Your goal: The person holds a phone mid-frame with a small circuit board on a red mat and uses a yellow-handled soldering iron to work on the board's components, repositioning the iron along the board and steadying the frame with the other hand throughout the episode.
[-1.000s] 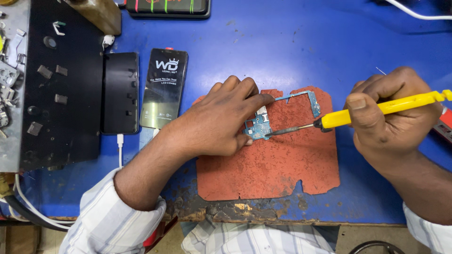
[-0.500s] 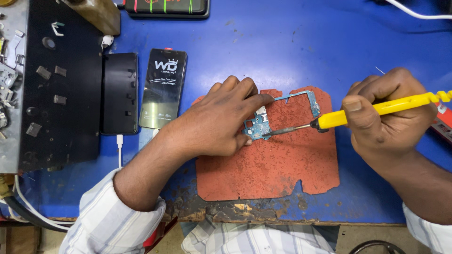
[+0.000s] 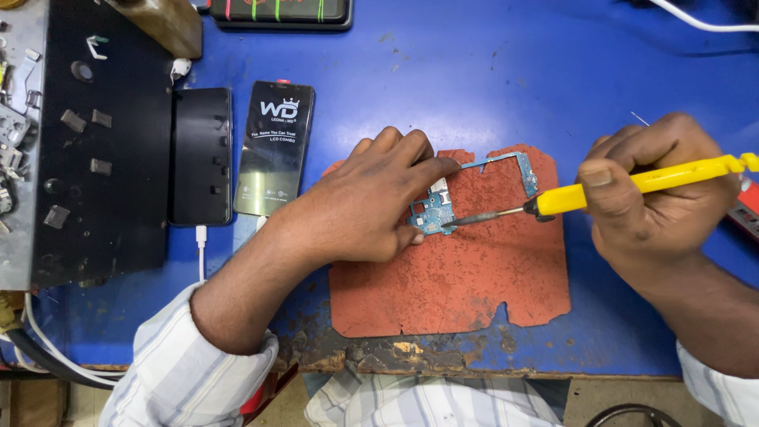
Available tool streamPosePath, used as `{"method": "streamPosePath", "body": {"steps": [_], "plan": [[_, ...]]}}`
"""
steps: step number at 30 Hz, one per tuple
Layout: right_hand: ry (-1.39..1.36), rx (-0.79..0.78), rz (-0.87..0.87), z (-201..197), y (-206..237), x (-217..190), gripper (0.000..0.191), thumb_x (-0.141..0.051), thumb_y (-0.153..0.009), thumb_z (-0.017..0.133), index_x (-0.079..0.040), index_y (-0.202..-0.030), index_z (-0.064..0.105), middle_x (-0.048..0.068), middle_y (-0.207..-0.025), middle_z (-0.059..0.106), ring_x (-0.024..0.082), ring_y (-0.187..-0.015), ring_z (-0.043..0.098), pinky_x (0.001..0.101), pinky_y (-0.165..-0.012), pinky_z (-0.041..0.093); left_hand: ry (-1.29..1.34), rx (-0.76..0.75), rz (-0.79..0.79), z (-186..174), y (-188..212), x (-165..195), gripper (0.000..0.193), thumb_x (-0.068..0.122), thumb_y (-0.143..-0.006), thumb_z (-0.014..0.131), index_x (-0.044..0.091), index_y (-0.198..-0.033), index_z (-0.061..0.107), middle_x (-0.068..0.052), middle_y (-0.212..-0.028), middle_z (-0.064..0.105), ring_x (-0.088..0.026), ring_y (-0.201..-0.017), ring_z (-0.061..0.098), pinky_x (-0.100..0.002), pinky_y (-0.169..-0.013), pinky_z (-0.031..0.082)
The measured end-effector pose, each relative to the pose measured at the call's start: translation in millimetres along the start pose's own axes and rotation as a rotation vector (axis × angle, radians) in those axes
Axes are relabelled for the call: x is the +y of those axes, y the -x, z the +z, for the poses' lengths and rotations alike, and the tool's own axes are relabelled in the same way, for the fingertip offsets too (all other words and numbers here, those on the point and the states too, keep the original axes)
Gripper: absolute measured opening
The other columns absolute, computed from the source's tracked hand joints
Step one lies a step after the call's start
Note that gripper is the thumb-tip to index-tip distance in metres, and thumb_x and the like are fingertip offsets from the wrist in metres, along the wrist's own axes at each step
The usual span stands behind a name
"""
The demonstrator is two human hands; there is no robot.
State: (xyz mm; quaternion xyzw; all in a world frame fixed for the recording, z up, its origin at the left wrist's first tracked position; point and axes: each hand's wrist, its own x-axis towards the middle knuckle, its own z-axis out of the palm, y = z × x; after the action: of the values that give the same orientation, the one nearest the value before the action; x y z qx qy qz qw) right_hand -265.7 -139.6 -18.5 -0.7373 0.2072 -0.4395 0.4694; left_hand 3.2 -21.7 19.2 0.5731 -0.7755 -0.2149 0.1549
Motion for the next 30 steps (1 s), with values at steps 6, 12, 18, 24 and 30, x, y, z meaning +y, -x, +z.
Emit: {"method": "streamPosePath", "body": {"steps": [6, 12, 18, 24, 30], "plan": [[-0.001, -0.003, -0.016, 0.4, -0.6, 0.5, 0.03, -0.017, -0.109, 0.071, -0.007, -0.096, 0.046, 0.004, -0.071, 0.056, 0.008, -0.058, 0.054, 0.0233, -0.057, 0.048, 0.003, -0.004, -0.001, 0.4, -0.3, -1.0, 0.086, 0.019, -0.061, 0.088, 0.007, -0.14, 0.057, -0.01, -0.115, 0.057, -0.032, -0.105, 0.053, -0.045, -0.088, 0.045], [0.02, 0.001, -0.021, -0.8, -0.1, 1.1, 0.031, -0.018, -0.11, 0.072, -0.006, -0.096, 0.046, 0.004, -0.071, 0.057, 0.008, -0.059, 0.055, 0.0231, -0.057, 0.049, 0.001, -0.001, -0.002, 0.6, -0.4, -0.6, 0.085, 0.019, -0.061, 0.088, 0.007, -0.14, 0.058, -0.01, -0.115, 0.056, -0.032, -0.105, 0.052, -0.045, -0.088, 0.045], [0.009, 0.019, -0.002, -1.4, -0.1, 3.4, 0.032, -0.02, -0.109, 0.073, -0.006, -0.097, 0.047, 0.005, -0.071, 0.057, 0.008, -0.058, 0.054, 0.0227, -0.057, 0.049, -0.008, -0.008, -0.003, 0.5, -0.2, -1.3, 0.085, 0.019, -0.06, 0.088, 0.007, -0.139, 0.058, -0.01, -0.115, 0.056, -0.032, -0.105, 0.052, -0.045, -0.088, 0.045], [0.011, 0.014, -0.026, -1.4, -0.6, 2.9, 0.035, -0.02, -0.111, 0.073, -0.005, -0.095, 0.045, 0.005, -0.073, 0.057, 0.008, -0.059, 0.055, 0.0229, -0.058, 0.05, -0.007, -0.012, -0.009, 1.2, -0.6, -0.9, 0.085, 0.019, -0.06, 0.087, 0.007, -0.14, 0.058, -0.01, -0.115, 0.056, -0.031, -0.104, 0.052, -0.044, -0.088, 0.045], [0.007, 0.005, -0.019, -0.8, -2.5, 1.8, 0.033, -0.022, -0.108, 0.073, -0.007, -0.099, 0.046, 0.005, -0.071, 0.056, 0.008, -0.057, 0.055, 0.0219, -0.054, 0.049, -0.006, -0.012, -0.005, 0.1, -0.2, -0.8, 0.086, 0.02, -0.061, 0.088, 0.007, -0.14, 0.058, -0.01, -0.115, 0.056, -0.031, -0.104, 0.052, -0.045, -0.087, 0.045]]}}
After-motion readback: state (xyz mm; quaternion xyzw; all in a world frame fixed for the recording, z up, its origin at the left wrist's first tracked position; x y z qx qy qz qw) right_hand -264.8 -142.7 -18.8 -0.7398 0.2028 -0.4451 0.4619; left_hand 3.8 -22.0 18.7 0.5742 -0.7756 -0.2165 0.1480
